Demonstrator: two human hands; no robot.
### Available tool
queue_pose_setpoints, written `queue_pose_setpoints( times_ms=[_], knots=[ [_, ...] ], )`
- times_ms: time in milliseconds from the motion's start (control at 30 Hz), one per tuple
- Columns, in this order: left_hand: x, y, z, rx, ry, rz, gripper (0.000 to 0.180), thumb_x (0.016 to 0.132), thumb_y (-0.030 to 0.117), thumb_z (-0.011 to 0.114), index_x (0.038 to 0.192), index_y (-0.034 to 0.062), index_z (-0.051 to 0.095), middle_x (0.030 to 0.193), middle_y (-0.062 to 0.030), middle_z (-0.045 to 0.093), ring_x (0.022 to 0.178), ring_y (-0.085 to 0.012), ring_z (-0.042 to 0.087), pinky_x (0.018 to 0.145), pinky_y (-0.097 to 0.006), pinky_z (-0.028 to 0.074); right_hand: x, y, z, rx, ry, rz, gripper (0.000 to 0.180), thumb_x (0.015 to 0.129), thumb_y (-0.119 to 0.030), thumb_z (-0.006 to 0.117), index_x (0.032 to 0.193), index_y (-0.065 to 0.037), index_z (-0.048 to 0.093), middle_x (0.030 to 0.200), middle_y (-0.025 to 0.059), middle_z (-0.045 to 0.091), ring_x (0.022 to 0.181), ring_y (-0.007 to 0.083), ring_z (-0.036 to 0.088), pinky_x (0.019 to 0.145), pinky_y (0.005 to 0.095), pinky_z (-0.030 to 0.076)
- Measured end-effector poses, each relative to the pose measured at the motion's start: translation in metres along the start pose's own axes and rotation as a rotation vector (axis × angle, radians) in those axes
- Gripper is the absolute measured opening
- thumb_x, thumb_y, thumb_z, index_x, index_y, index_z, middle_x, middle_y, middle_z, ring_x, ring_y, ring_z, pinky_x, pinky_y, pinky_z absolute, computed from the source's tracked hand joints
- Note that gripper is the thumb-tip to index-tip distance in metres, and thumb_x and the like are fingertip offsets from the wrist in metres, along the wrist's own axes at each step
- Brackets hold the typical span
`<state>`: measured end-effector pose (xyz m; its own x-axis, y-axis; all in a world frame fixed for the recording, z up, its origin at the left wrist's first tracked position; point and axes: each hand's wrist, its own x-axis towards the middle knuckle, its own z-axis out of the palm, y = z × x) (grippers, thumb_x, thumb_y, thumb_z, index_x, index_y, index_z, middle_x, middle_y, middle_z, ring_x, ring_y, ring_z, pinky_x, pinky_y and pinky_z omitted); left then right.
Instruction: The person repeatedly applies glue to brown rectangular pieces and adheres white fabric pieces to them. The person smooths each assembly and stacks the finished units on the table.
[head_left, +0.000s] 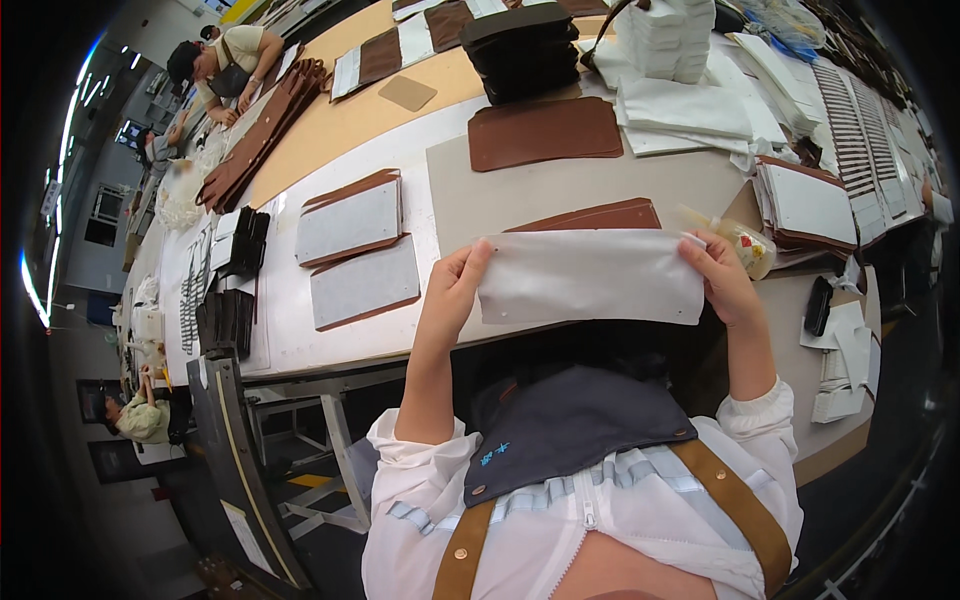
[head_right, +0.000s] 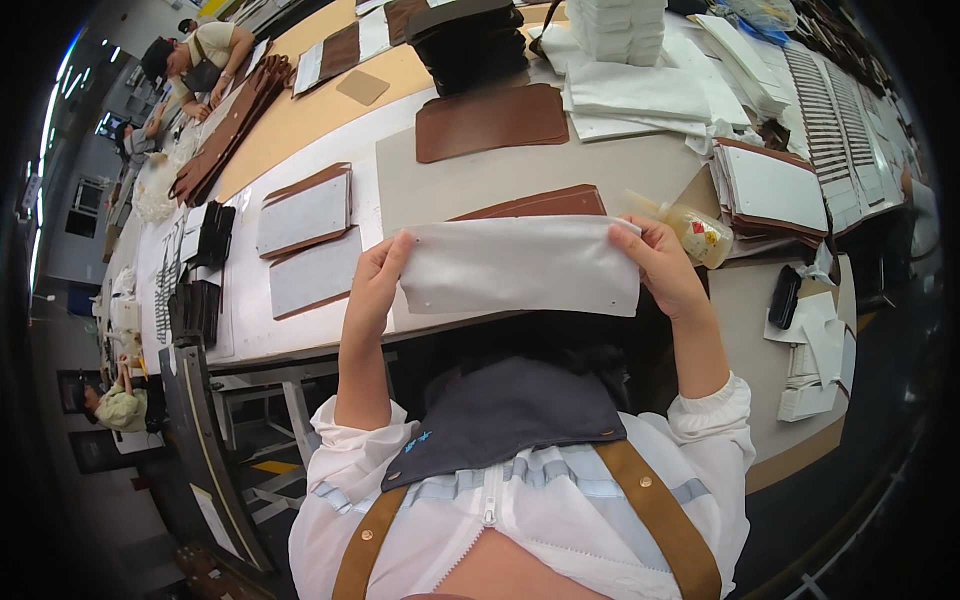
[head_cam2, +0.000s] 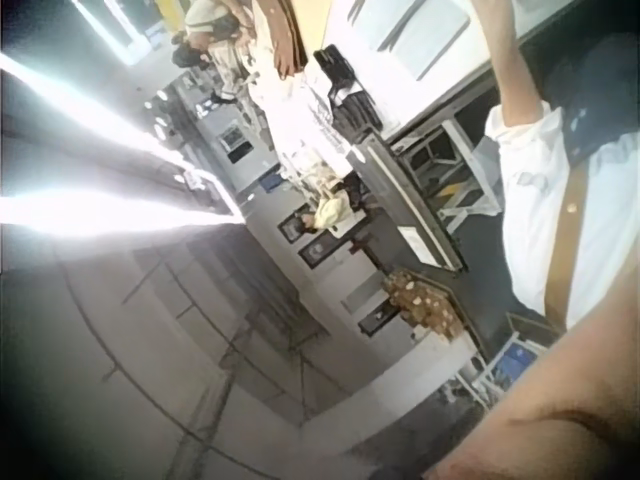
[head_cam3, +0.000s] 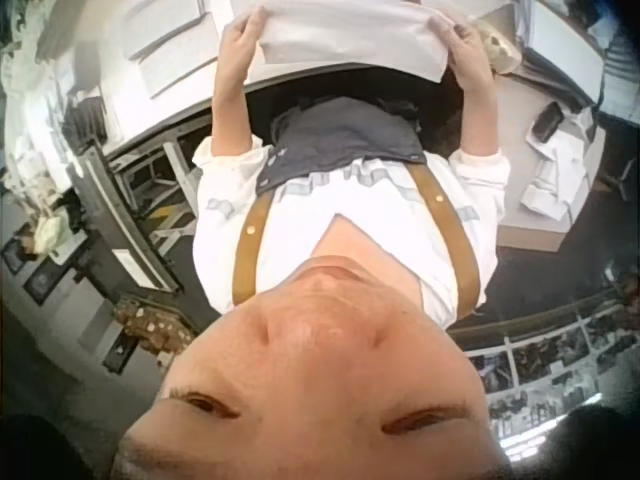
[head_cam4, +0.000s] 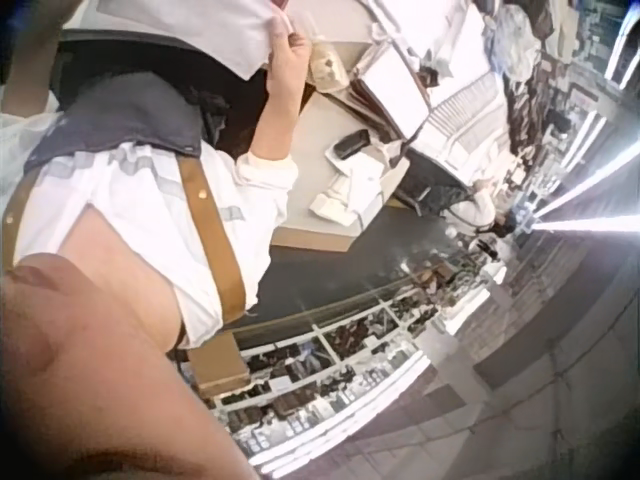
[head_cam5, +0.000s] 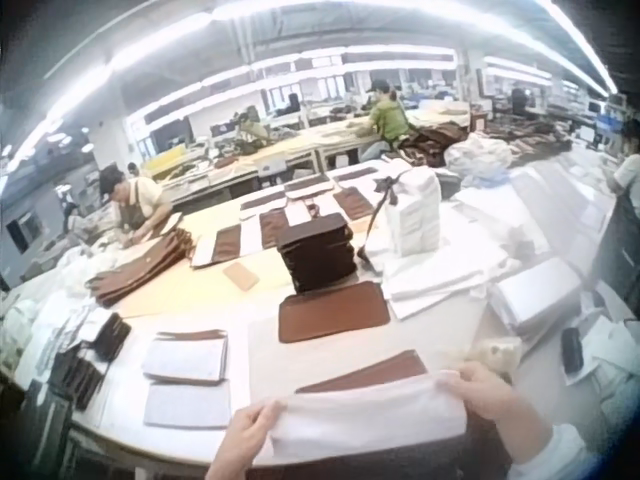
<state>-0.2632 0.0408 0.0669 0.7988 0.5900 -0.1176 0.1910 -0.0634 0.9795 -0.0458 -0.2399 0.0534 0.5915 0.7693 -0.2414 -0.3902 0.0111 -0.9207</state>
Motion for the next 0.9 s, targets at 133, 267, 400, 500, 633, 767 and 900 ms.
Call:
queue_pose_setpoints(
  times_ms=[133, 267, 400, 500, 633, 767, 900],
  knots=[
    [0.0, -0.025, 0.002, 0.049, 0.062, 0.027, 0.045, 0.105, 0.037, 0.053, 0.093, -0.0037, 0.069, 0.071, 0.0067, 0.053, 0.07, -0.0035, 0.043, 0.062, -0.023, 0.036, 0.005, 0.021, -0.002, -0.066, 0.121, -0.166, 0.019, 0.098, -0.019, 0.066, 0.108, -0.003, 0.069, 0.093, 0.0003, 0.07, 0.081, 0.0038, 0.062, 0.075, 0.0194, 0.049],
    [-0.011, -0.028, 0.017, 0.013, 0.15, -0.007, 0.043, 0.106, 0.034, 0.053, 0.089, -0.0031, 0.067, 0.069, 0.0063, 0.052, 0.066, -0.0031, 0.042, 0.057, -0.024, 0.035, 0.006, 0.022, 0.006, -0.07, 0.105, -0.095, 0.021, 0.097, -0.016, 0.067, 0.111, 0.0, 0.069, 0.098, 0.0026, 0.071, 0.084, 0.0053, 0.064, 0.078, 0.0211, 0.05],
    [-0.014, -0.058, 0.015, 0.01, 0.181, 0.009, 0.039, 0.105, 0.032, 0.055, 0.095, -0.003, 0.069, 0.075, 0.0036, 0.06, 0.067, -0.0031, 0.047, 0.06, -0.021, 0.039, 0.006, 0.034, 0.007, -0.202, -0.019, 0.007, 0.026, 0.095, -0.017, 0.069, 0.113, 0.002, 0.068, 0.103, 0.0043, 0.072, 0.087, 0.0072, 0.065, 0.079, 0.0239, 0.051],
    [-0.019, -0.067, 0.014, -0.039, 0.142, -0.045, 0.037, 0.105, 0.03, 0.055, 0.096, -0.0032, 0.068, 0.07, 0.0053, 0.055, 0.065, -0.0033, 0.044, 0.057, -0.023, 0.037, 0.005, 0.039, 0.002, -0.324, -0.019, 0.034, 0.028, 0.095, -0.017, 0.069, 0.116, 0.002, 0.066, 0.104, 0.0051, 0.071, 0.088, 0.0073, 0.064, 0.078, 0.0243, 0.051],
    [-0.028, -0.058, 0.011, -0.191, -0.042, -0.202, 0.032, 0.104, 0.022, 0.057, 0.124, -0.0024, 0.061, 0.08, 0.0024, 0.058, 0.067, -0.0028, 0.044, 0.058, -0.023, 0.037, 0.003, 0.038, 0.0, -0.292, 0.071, 0.038, 0.027, 0.097, -0.016, 0.066, 0.117, 0.002, 0.066, 0.101, 0.0047, 0.072, 0.086, 0.0071, 0.064, 0.077, 0.0241, 0.052],
    [-0.031, -0.073, 0.01, -0.27, -0.052, -0.158, 0.048, 0.101, 0.015, 0.057, 0.145, -0.001, 0.046, 0.087, 0.0003, 0.064, 0.071, -0.003, 0.053, 0.059, -0.02, 0.042, 0.01, 0.037, 0.0, -0.267, 0.12, 0.022, 0.025, 0.099, -0.014, 0.063, 0.117, 0.003, 0.065, 0.099, 0.0042, 0.071, 0.085, 0.0067, 0.065, 0.076, 0.023, 0.052],
    [-0.029, -0.08, 0.021, 0.021, 0.083, 0.04, 0.056, 0.097, 0.008, 0.059, 0.151, 0.0093, 0.043, 0.076, -0.0004, 0.057, 0.065, -0.0086, 0.049, 0.06, -0.028, 0.043, 0.028, 0.042, 0.0, -0.313, 0.168, -0.087, 0.024, 0.099, -0.013, 0.062, 0.116, 0.004, 0.065, 0.098, 0.0038, 0.071, 0.082, 0.0056, 0.064, 0.074, 0.022, 0.052]
  ],
)
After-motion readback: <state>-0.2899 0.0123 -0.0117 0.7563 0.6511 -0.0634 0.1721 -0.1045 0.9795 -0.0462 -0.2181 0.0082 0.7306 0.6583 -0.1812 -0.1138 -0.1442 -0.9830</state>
